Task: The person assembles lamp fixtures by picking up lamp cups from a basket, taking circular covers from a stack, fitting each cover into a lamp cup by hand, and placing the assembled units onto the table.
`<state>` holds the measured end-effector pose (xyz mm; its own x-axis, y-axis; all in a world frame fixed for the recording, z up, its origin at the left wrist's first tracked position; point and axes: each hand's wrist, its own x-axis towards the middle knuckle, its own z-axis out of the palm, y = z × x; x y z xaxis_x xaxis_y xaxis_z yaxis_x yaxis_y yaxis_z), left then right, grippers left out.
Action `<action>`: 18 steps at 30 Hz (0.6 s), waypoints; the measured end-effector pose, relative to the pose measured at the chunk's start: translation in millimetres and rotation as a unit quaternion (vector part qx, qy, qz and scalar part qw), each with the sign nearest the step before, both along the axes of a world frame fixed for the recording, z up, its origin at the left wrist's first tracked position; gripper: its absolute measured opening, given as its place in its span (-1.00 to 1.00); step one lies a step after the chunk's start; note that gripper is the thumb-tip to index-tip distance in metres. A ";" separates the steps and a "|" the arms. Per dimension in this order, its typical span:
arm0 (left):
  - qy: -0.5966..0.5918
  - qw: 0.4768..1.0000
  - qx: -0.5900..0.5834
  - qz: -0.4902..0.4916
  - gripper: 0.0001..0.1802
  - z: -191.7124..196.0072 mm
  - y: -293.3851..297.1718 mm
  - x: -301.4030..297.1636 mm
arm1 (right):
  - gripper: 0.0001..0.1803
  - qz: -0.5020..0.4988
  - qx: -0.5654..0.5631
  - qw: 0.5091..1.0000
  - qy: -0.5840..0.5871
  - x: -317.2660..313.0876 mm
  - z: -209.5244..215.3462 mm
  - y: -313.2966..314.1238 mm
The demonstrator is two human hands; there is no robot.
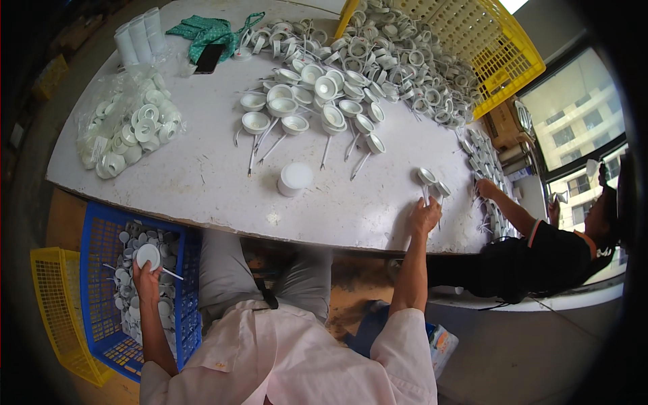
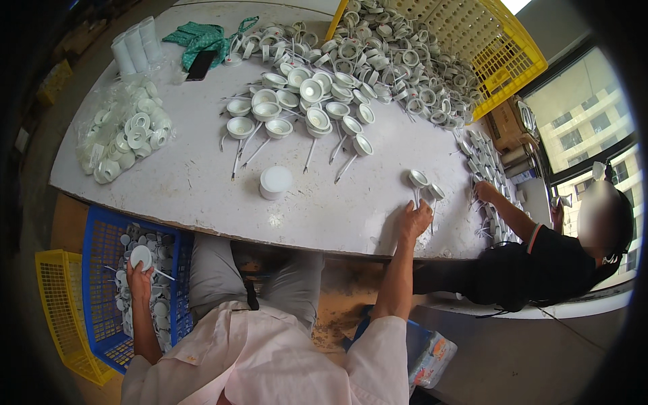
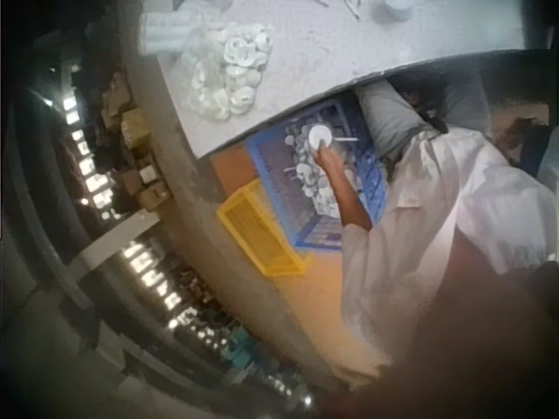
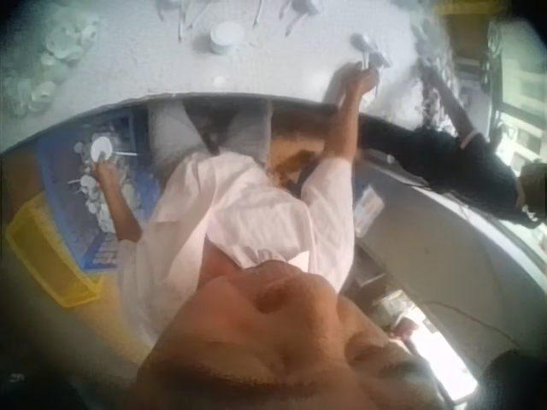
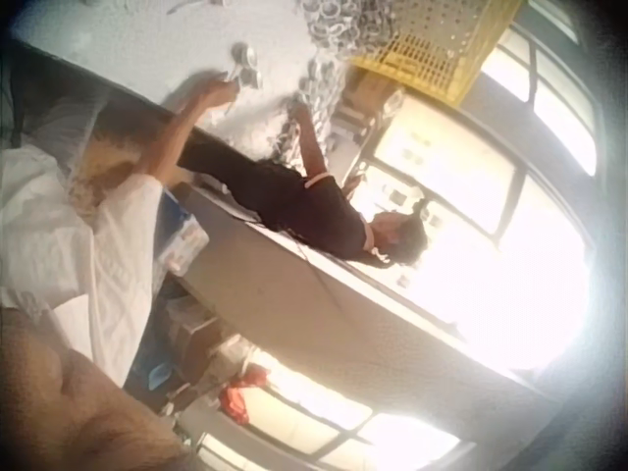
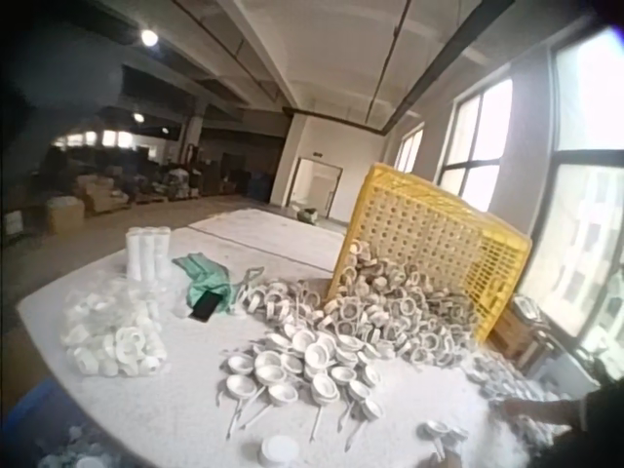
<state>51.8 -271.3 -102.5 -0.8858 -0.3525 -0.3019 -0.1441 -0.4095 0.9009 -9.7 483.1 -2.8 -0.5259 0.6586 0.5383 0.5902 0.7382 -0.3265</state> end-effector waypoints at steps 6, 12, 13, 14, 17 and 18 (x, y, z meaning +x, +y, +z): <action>-0.163 0.978 -0.053 0.122 -0.38 -70.8 -111.8 42.3 | -0.64 -0.085 -0.043 0.978 -0.186 -16.7 11.4 11.4; -0.378 0.867 -0.239 0.219 -0.31 -110.2 -160.3 76.0 | -0.70 -0.004 -0.127 0.987 -0.100 -1.2 10.9 -19.9; -0.353 0.892 -0.232 0.163 -0.32 -112.5 -156.1 74.3 | -0.72 0.033 -0.128 0.988 -0.073 5.5 8.2 -24.8; -0.309 0.923 -0.195 0.124 -0.39 -118.5 -142.0 67.6 | -0.74 0.071 -0.129 0.988 -0.048 12.2 5.1 -30.4; -0.164 0.977 -0.139 -0.013 -0.61 -83.8 -34.2 35.6 | -0.75 0.142 -0.229 0.963 0.010 36.6 -3.7 -52.1; -0.157 0.974 -0.155 -0.058 -0.66 -32.9 23.1 21.4 | -0.75 0.148 -0.228 0.962 0.005 42.5 -2.9 -65.6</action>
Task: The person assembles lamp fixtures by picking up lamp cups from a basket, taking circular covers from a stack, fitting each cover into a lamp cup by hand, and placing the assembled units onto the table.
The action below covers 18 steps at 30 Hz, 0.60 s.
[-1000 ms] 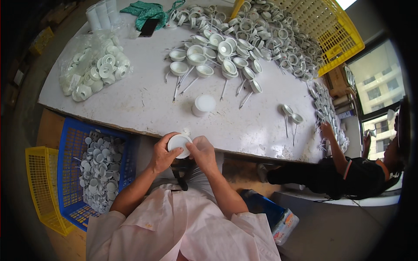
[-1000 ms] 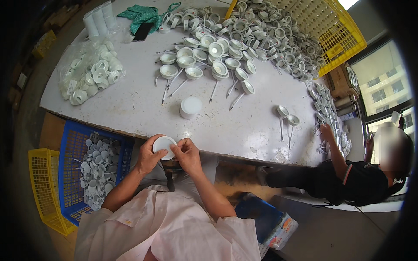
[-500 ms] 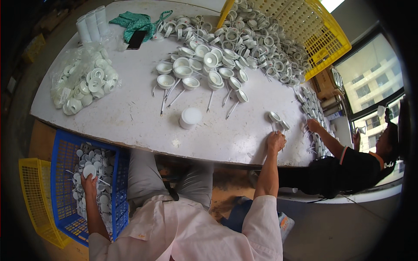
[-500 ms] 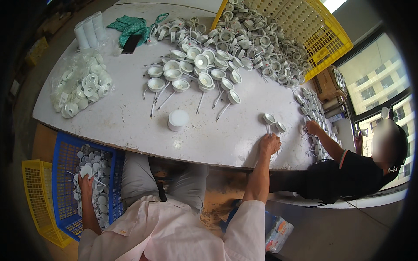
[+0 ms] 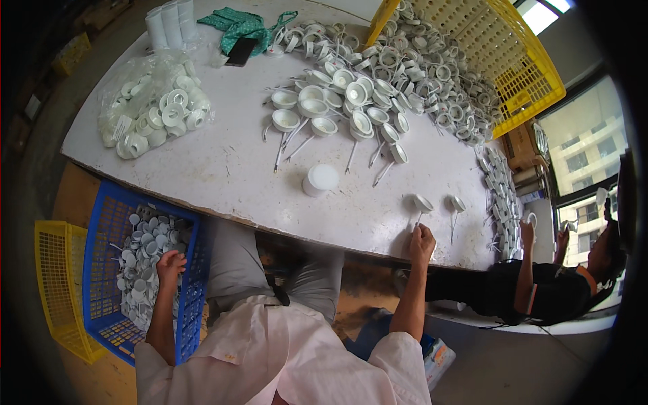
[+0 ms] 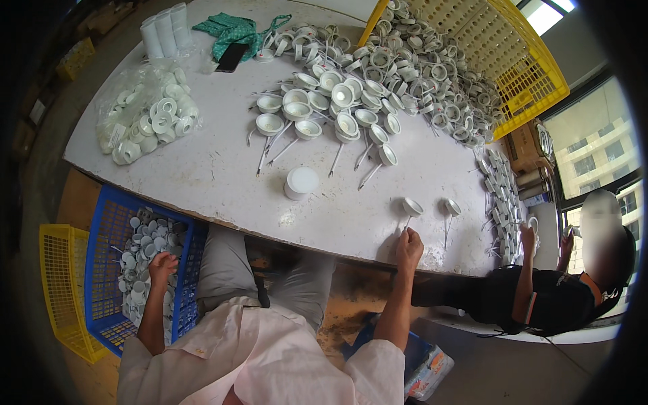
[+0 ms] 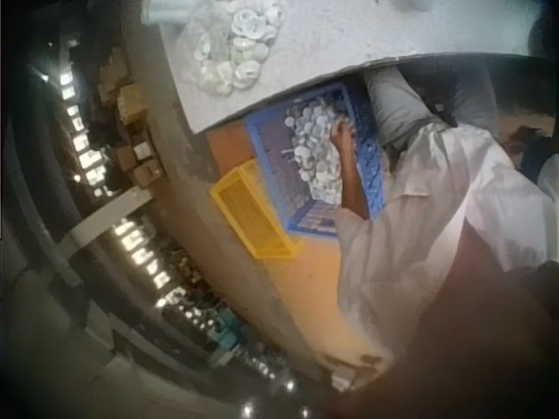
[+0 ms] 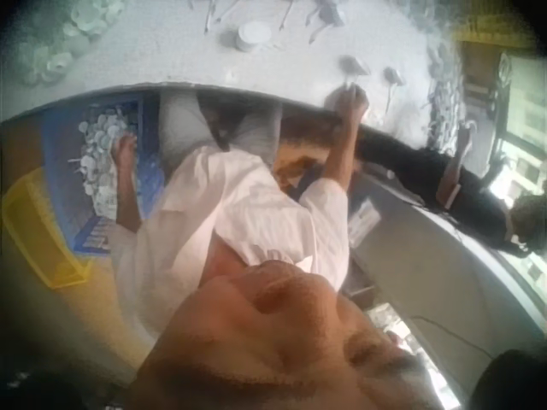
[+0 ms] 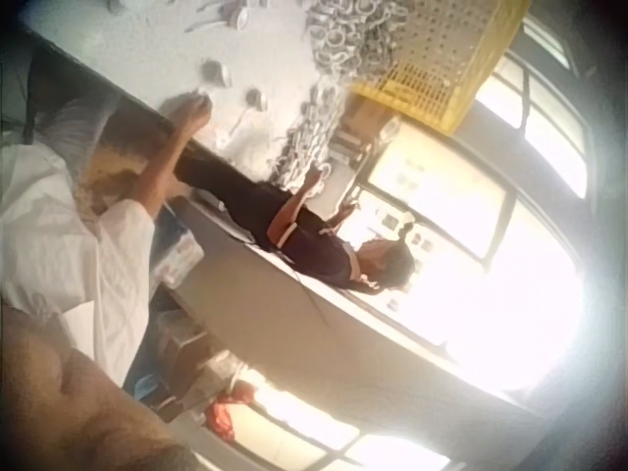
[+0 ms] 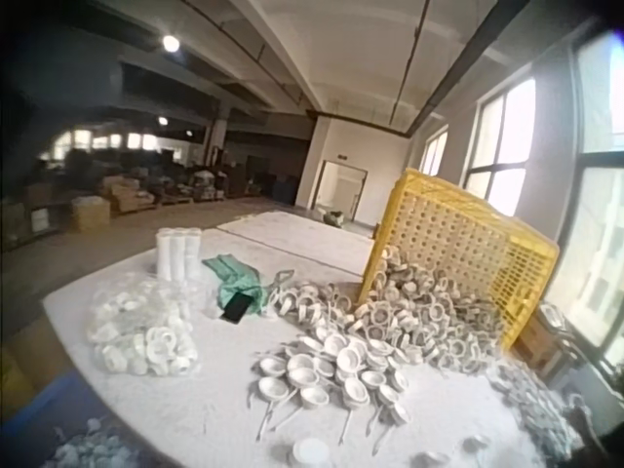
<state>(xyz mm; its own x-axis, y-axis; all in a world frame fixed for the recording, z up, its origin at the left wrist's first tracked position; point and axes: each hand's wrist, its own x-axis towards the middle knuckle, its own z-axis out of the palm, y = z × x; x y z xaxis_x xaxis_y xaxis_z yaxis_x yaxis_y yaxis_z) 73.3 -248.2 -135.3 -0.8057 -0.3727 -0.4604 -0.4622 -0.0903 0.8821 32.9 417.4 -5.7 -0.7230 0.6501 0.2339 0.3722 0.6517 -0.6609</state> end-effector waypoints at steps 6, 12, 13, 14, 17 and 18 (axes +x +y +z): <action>0.110 0.901 0.252 -0.337 -0.50 119.3 179.9 -34.2 | -0.89 0.137 -0.394 0.903 0.104 27.3 13.5 -129.6; 0.141 0.862 0.347 -0.341 -0.22 163.4 266.1 -67.1 | -0.88 0.244 -0.435 0.863 0.073 56.7 13.8 -229.9; 0.174 0.860 0.355 -0.324 -0.19 167.1 267.8 -68.0 | -0.88 0.310 -0.345 0.884 0.060 57.8 12.7 -237.3; 0.174 0.862 0.351 -0.320 -0.19 165.4 262.6 -67.6 | -0.88 0.372 -0.249 0.893 0.047 58.2 12.9 -244.8; 0.231 0.916 0.154 -0.289 -0.20 150.1 248.5 -65.0 | -0.86 0.386 -0.309 0.869 0.002 48.5 19.2 -251.2; 0.233 0.917 0.152 -0.286 -0.20 145.6 243.7 -63.7 | -0.84 0.408 -0.339 0.847 -0.021 40.4 21.6 -248.3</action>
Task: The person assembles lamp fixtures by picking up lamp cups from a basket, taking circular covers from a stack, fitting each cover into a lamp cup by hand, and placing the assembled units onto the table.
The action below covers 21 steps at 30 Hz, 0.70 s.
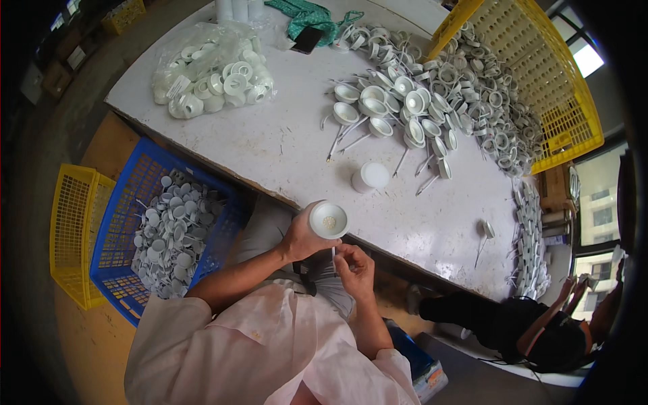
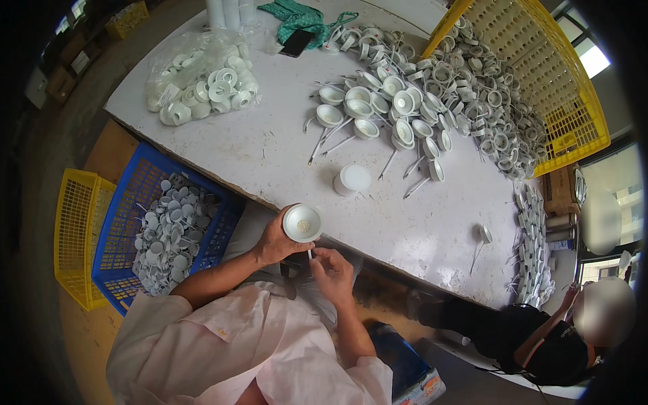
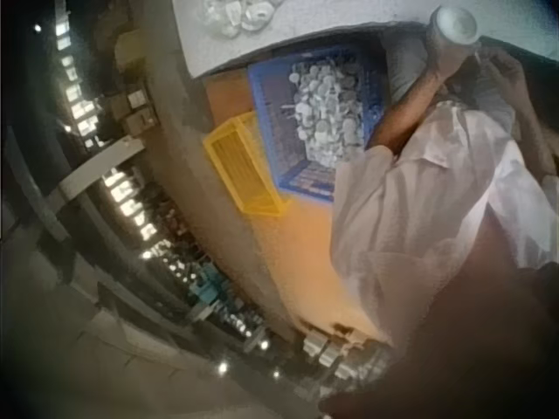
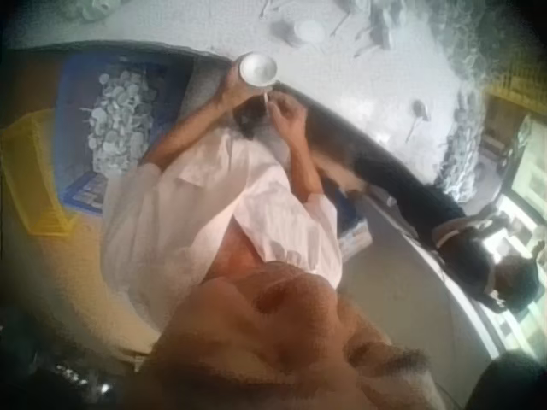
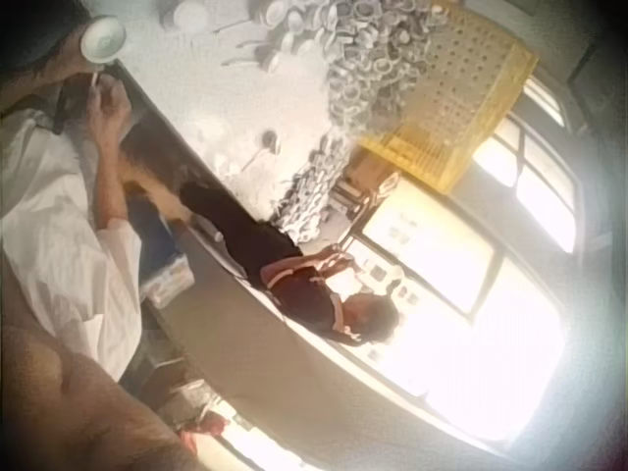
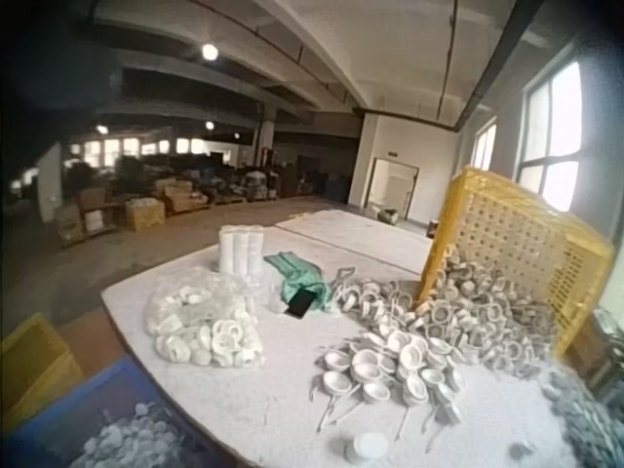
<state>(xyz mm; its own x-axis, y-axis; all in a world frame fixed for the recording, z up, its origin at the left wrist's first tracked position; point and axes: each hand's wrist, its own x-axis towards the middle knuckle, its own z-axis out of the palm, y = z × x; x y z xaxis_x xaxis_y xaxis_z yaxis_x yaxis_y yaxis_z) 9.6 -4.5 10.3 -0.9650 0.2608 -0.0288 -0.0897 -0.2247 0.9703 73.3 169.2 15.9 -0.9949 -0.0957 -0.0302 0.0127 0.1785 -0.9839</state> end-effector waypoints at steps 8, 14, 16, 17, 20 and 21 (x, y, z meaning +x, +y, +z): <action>0.091 0.985 -0.133 0.055 -0.15 0.1 -13.5 11.4 | -0.69 -0.257 -0.035 0.964 -0.061 -141.1 5.8 36.6; 0.078 0.988 -0.125 0.042 -0.15 -0.2 -18.2 15.6 | -0.67 -0.242 -0.038 0.968 -0.054 -154.6 -8.1 38.2; 0.075 0.989 -0.124 0.041 -0.16 -1.2 -19.9 15.0 | -0.68 -0.246 -0.062 0.966 -0.055 -151.8 -7.2 36.6; 0.065 0.989 -0.127 0.036 -0.16 -1.3 -20.2 14.5 | -0.69 -0.251 -0.087 0.962 -0.055 -150.3 -5.5 35.4; 0.067 0.989 -0.126 0.033 -0.17 -3.8 -16.9 14.5 | -0.70 -0.226 -0.103 0.968 -0.044 -146.7 5.0 29.8; 0.077 0.989 -0.124 0.037 -0.18 -4.6 -15.6 14.9 | -0.70 -0.227 -0.102 0.968 -0.043 -146.4 7.9 28.6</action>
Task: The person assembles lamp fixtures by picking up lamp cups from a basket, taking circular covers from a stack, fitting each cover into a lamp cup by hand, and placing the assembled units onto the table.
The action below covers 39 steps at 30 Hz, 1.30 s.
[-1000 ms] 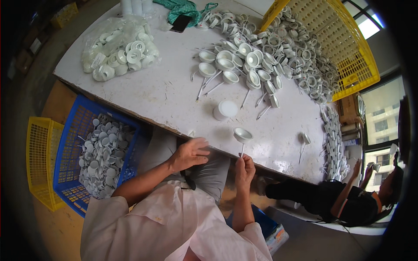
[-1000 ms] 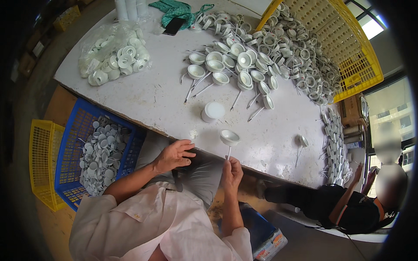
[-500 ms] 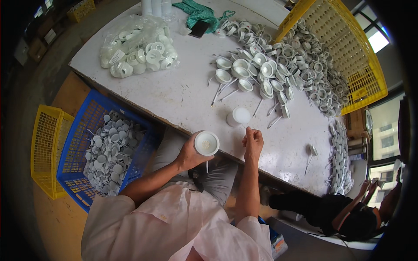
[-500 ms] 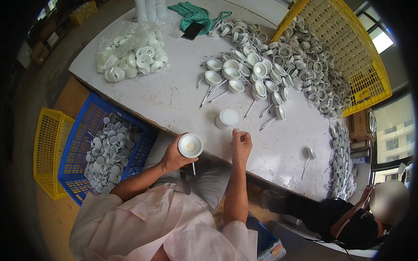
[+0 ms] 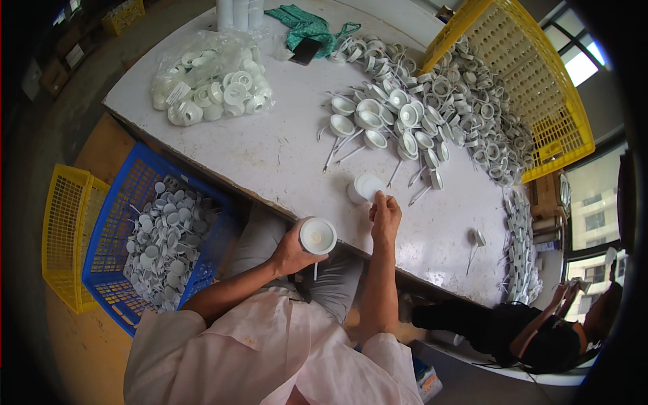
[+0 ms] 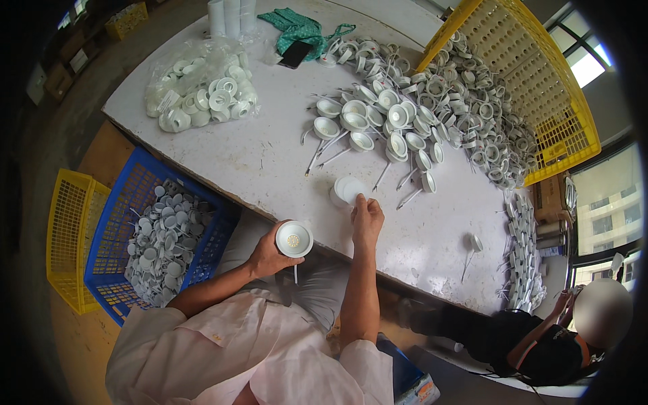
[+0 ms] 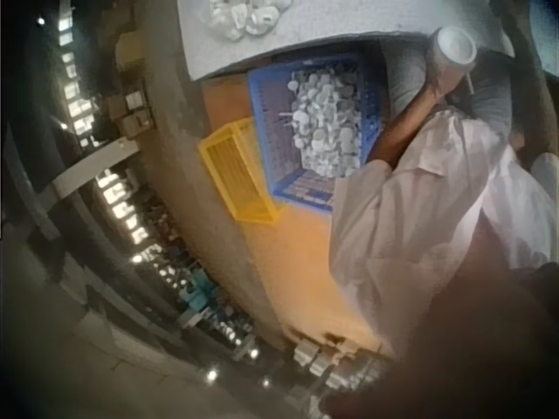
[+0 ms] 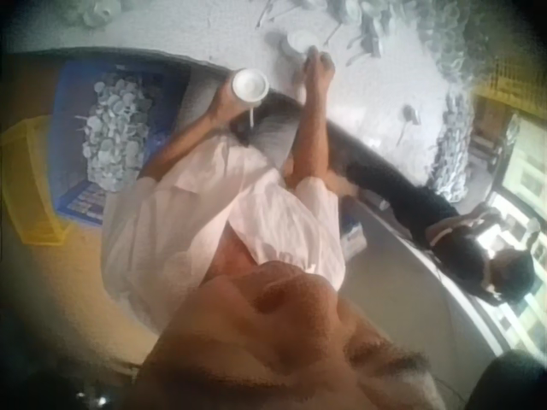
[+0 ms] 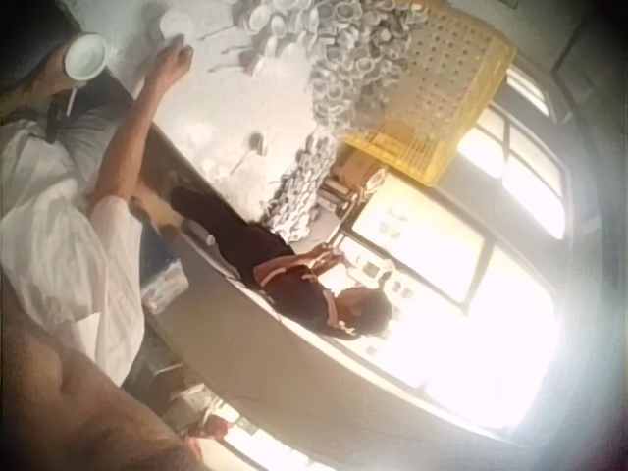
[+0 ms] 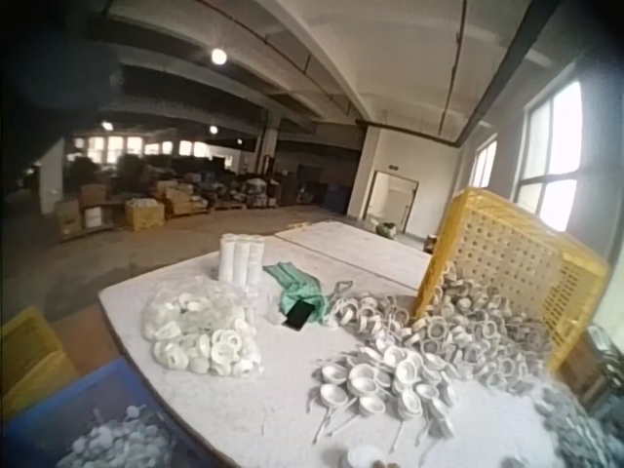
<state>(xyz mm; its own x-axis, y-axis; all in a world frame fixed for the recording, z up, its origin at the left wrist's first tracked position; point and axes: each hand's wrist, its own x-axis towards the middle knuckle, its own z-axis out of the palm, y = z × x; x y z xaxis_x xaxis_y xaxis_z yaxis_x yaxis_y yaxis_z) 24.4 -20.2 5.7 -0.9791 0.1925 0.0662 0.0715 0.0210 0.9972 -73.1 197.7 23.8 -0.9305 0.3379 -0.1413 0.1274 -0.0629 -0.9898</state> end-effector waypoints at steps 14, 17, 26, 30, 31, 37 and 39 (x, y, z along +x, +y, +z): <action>0.009 1.000 -0.006 -0.009 -0.17 4.3 1.7 -3.5 | -0.73 -0.018 -0.124 0.992 0.005 45.3 -0.8 14.8; 0.020 1.000 -0.017 -0.004 -0.17 12.3 5.0 -7.1 | -0.74 -0.004 -0.138 0.990 0.000 58.4 4.7 8.4; -0.055 0.996 0.046 -0.057 -0.15 10.3 6.9 -20.1 | -0.87 0.008 0.272 0.954 0.127 93.7 17.5 -22.2; -0.047 0.991 0.048 -0.111 -0.11 12.5 2.8 -24.2 | -0.64 0.083 0.474 0.811 0.333 99.6 15.2 -25.7; -0.048 0.991 0.047 -0.111 -0.11 13.0 2.0 -23.8 | -0.64 0.083 0.474 0.811 0.332 100.2 15.6 -27.0; -0.092 0.969 0.171 -0.151 -0.21 22.8 2.3 -22.0 | -0.42 0.157 0.532 0.749 0.361 102.6 20.5 -32.8; -0.163 0.961 0.180 -0.134 -0.35 33.2 5.7 -19.2 | -0.40 0.171 0.532 0.747 0.361 103.9 17.6 -35.3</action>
